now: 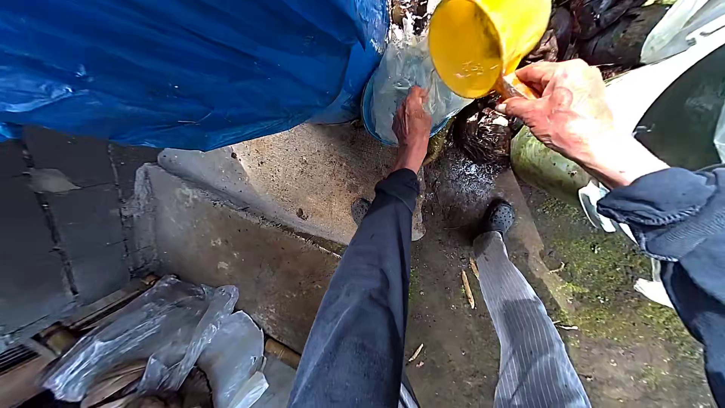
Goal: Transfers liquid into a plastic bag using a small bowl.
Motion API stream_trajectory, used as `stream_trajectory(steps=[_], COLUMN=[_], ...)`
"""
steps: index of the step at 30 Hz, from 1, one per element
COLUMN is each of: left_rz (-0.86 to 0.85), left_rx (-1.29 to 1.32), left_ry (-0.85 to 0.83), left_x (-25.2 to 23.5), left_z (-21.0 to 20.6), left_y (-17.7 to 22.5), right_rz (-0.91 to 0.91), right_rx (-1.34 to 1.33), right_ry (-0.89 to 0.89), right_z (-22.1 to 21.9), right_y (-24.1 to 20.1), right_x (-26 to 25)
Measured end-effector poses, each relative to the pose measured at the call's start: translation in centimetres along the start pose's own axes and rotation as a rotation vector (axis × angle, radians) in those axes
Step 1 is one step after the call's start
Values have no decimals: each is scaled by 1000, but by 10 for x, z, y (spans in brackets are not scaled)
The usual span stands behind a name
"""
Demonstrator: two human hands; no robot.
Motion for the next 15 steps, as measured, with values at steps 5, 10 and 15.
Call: stream_trajectory(steps=[5,10,15], left_rz=[182,138,118], left_rx=[317,445,628], left_ry=[-157,-205,-136], left_x=[-11,-7,-13], left_z=[-1,4,23], left_y=[-16,-34,-66], right_rz=[73,146,-102], right_rx=[95,54,-300], right_ry=[-70,-2,93], right_z=[-21,-21,4], right_y=[-21,-30,17], right_x=[1,-5,-16])
Point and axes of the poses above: each hand's wrist, its own x-axis away from the middle knuckle, its own z-axis out of the back of the hand, y = z × x, the point moved 5 cm from there along -x, towards the middle knuckle, and after that the axes turned 15 degrees about -x, right-handed, at the moved point
